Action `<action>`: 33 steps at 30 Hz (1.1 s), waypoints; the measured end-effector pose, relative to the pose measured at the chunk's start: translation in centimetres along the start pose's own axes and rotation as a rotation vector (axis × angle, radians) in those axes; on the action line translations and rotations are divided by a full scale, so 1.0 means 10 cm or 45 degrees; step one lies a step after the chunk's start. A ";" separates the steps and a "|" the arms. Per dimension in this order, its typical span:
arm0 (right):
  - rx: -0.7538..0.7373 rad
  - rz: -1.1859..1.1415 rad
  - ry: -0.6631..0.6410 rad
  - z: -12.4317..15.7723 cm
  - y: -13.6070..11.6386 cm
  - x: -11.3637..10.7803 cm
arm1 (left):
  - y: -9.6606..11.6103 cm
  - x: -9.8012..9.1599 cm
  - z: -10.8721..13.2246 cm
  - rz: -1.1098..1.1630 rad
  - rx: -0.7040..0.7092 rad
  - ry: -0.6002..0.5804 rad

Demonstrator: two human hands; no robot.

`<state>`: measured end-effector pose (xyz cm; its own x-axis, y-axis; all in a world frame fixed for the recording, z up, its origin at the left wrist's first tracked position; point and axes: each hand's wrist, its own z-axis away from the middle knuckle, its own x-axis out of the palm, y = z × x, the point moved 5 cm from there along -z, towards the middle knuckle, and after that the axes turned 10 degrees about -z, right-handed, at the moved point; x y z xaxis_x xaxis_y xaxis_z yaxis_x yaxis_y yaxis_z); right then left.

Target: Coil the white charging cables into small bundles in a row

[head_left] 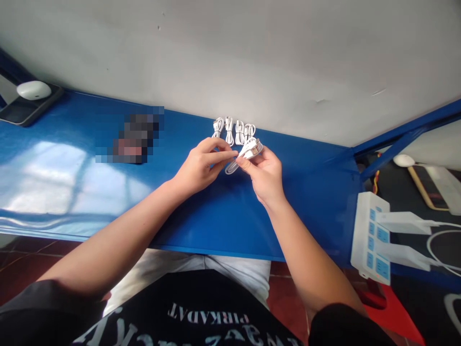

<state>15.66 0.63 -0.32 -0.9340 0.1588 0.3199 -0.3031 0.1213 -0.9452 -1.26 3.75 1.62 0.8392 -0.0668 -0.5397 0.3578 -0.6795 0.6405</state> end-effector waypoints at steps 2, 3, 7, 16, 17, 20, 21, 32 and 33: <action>0.038 -0.017 -0.036 0.01 0.00 0.02 | 0.03 -0.03 0.00 0.035 -0.016 0.027; 0.039 -0.017 -0.053 0.01 0.00 0.03 | 0.05 -0.04 0.00 0.052 -0.027 0.036; -0.064 0.055 -0.059 0.02 -0.03 0.04 | 0.07 -0.02 0.02 0.163 -0.216 0.023; -0.251 0.383 -0.142 0.06 -0.12 0.02 | -0.19 0.21 0.09 1.121 -1.105 -0.225; -0.239 0.396 -0.169 0.06 -0.13 0.02 | -0.19 0.23 0.11 1.197 -1.185 -0.288; -0.229 0.412 -0.234 0.06 -0.13 0.02 | -0.20 0.27 0.13 1.293 -1.304 -0.414; -0.229 0.400 -0.239 0.05 -0.12 0.02 | -0.20 0.26 0.14 1.268 -1.302 -0.408; 0.310 -0.012 -0.057 -0.07 0.14 -0.10 | -0.15 0.21 0.10 0.706 -0.759 -0.227; 0.309 -0.021 -0.058 -0.07 0.14 -0.10 | -0.16 0.22 0.10 0.692 -0.750 -0.193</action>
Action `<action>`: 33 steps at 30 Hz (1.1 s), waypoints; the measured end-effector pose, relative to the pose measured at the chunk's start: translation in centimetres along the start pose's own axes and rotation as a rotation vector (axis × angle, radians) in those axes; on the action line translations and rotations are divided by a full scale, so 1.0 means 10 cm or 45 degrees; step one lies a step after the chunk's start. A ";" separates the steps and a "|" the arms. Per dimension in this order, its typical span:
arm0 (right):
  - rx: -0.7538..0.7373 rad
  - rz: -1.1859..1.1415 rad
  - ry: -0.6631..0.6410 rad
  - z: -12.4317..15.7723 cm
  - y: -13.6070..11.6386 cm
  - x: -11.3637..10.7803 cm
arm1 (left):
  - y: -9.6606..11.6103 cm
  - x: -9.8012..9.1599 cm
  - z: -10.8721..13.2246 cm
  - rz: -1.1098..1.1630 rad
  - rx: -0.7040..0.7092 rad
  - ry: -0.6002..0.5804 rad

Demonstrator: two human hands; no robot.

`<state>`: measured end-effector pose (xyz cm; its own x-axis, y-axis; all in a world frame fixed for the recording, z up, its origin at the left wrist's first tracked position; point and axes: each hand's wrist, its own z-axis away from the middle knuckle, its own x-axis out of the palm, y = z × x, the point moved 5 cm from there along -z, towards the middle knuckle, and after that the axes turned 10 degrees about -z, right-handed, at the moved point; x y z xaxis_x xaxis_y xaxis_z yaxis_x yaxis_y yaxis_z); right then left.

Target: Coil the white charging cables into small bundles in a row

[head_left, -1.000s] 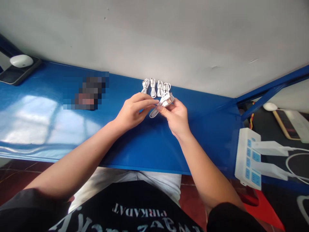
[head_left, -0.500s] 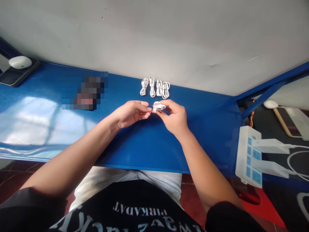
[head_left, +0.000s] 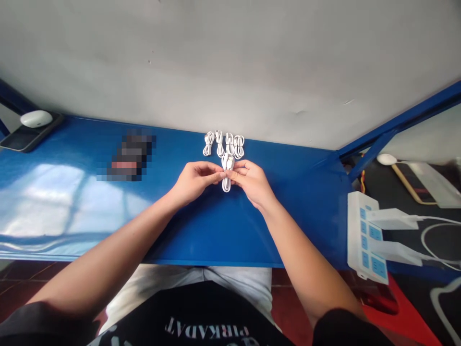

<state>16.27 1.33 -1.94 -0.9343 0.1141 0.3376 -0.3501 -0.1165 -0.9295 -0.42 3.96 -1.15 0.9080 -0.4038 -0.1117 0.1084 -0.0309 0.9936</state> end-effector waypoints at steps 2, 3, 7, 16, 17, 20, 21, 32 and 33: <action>-0.019 -0.015 0.038 0.00 0.01 0.00 | -0.03 0.00 0.00 -0.027 0.009 0.070; -0.025 -0.024 0.065 0.00 0.02 0.00 | -0.05 0.00 0.00 -0.039 0.004 0.107; 0.011 -0.026 0.116 0.01 0.05 0.03 | -0.12 -0.01 -0.02 -0.122 -0.040 0.206; -0.152 0.471 0.168 0.02 0.06 -0.02 | 0.02 0.04 -0.03 -0.402 0.222 0.030; -0.154 0.442 0.196 0.00 0.03 -0.06 | 0.03 0.05 -0.02 -0.391 0.231 0.004; -0.182 0.362 0.325 -0.07 -0.12 -0.25 | 0.08 -0.01 -0.01 -0.423 0.218 0.059; -0.205 0.355 0.383 -0.10 -0.18 -0.34 | 0.10 -0.06 -0.02 -0.467 0.220 0.112; -0.541 1.226 0.552 -0.53 -0.49 -0.71 | 0.02 -0.38 -0.52 -1.296 0.257 0.276; -0.550 1.259 0.503 -0.56 -0.45 -0.66 | -0.01 -0.36 -0.55 -1.363 0.258 0.265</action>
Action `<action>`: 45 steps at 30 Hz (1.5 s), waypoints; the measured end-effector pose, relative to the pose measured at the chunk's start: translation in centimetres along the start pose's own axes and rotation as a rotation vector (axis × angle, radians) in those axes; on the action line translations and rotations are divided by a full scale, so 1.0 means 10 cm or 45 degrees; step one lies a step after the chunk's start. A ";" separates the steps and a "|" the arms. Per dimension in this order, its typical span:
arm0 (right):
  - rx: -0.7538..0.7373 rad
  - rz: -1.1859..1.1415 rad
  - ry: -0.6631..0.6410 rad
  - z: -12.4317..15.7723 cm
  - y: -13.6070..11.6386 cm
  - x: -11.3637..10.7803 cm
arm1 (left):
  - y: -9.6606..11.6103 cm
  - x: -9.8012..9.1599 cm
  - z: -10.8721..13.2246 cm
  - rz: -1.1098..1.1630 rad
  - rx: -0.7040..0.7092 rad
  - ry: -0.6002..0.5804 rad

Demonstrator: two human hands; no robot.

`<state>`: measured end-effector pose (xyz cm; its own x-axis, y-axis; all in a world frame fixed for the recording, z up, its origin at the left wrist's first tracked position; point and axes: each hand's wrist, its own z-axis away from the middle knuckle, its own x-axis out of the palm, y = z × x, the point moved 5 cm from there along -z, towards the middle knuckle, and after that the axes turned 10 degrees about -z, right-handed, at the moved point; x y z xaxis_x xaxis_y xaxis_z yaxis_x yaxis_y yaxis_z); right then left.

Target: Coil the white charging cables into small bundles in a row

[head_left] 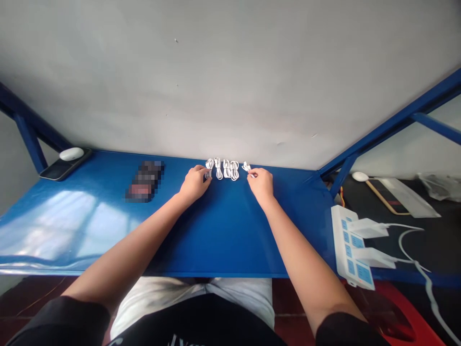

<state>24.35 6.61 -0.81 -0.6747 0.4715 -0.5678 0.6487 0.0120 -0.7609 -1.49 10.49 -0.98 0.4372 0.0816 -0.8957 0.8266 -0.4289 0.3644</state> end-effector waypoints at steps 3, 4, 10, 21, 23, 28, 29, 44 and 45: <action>-0.048 -0.001 -0.061 0.06 -0.06 0.15 | -0.01 0.07 -0.01 -0.130 0.020 -0.012; -0.065 0.005 -0.058 0.10 -0.10 0.18 | -0.01 0.06 -0.01 -0.150 0.023 -0.005; -0.303 -0.064 -0.146 0.47 -0.48 0.34 | 0.04 -0.01 0.09 -0.177 0.004 -0.047; -0.291 -0.212 -0.467 0.71 -0.54 0.62 | 0.11 0.07 0.37 -0.149 0.036 -0.060; -0.248 -0.263 -0.484 0.69 -0.53 0.60 | 0.09 0.09 0.37 -0.142 0.054 -0.065; -0.173 -0.347 -0.510 0.66 -0.51 0.55 | 0.06 0.10 0.36 -0.124 0.093 -0.047; -0.171 -0.356 -0.513 0.65 -0.50 0.54 | 0.06 0.10 0.36 -0.120 0.095 -0.044; -0.059 -0.435 -0.534 0.63 -0.41 0.51 | 0.05 0.08 0.36 -0.087 0.098 -0.045; -0.061 -0.439 -0.531 0.63 -0.41 0.51 | 0.06 0.08 0.36 -0.090 0.099 -0.045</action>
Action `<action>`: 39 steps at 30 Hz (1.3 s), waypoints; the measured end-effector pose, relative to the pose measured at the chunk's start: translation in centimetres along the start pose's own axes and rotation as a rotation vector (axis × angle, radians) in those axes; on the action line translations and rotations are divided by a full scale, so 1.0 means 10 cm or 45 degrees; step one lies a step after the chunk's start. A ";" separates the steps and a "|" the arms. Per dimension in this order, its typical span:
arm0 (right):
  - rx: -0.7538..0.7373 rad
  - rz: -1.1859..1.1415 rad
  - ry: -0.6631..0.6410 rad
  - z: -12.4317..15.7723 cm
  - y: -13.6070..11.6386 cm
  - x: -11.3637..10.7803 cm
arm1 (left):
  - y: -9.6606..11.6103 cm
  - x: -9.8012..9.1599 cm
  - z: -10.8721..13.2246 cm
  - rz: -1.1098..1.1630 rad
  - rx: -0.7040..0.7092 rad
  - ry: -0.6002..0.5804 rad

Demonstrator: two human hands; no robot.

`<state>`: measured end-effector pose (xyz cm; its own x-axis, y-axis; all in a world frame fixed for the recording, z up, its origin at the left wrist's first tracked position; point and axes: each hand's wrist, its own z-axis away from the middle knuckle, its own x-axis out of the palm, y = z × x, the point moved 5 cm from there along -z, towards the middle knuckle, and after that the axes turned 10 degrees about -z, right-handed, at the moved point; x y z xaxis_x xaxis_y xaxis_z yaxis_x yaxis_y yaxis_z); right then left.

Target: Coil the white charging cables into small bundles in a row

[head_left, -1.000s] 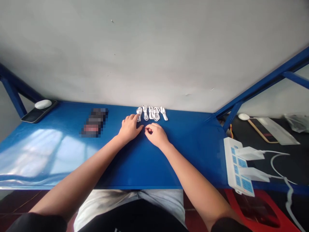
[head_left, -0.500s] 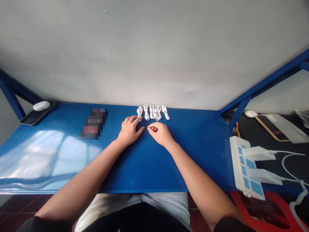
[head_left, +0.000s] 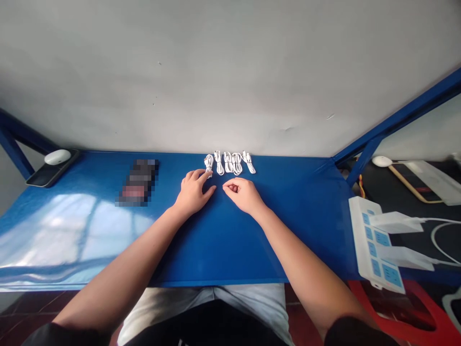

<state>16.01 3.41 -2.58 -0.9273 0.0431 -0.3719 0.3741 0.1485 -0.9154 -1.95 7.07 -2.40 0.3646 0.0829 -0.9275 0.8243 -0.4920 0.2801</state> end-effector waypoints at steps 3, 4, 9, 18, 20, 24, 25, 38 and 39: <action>0.002 -0.012 0.005 0.00 0.01 0.00 | 0.00 0.01 0.00 -0.007 -0.001 -0.001; 0.007 -0.017 0.007 0.00 0.02 0.00 | 0.00 0.01 0.00 -0.005 -0.003 0.003; 0.020 -0.025 -0.001 0.00 0.00 0.00 | 0.00 -0.03 -0.01 0.034 0.004 0.059; 0.036 -0.030 -0.007 0.01 0.00 -0.02 | -0.12 -0.17 -0.03 0.065 -0.220 0.134; 0.031 -0.039 -0.010 0.01 0.00 -0.02 | -0.14 -0.15 -0.04 0.163 -0.227 0.103; 0.043 -0.055 -0.003 0.02 -0.02 -0.01 | -0.18 -0.11 -0.02 0.416 -0.290 0.048; 0.058 -0.072 0.003 0.02 -0.02 -0.01 | -0.18 -0.11 -0.01 0.466 -0.311 0.052; 0.300 -0.582 -0.019 0.03 0.00 0.08 | 0.14 -0.14 0.06 0.720 -0.150 0.260; 0.319 -0.619 -0.037 0.04 -0.01 0.09 | 0.16 -0.14 0.06 0.700 -0.097 0.260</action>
<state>15.17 3.08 -2.91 -0.9948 0.0001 0.1021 -0.1016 -0.0953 -0.9903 -1.36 5.68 -0.83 0.8171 0.0022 -0.5766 0.5166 -0.4468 0.7304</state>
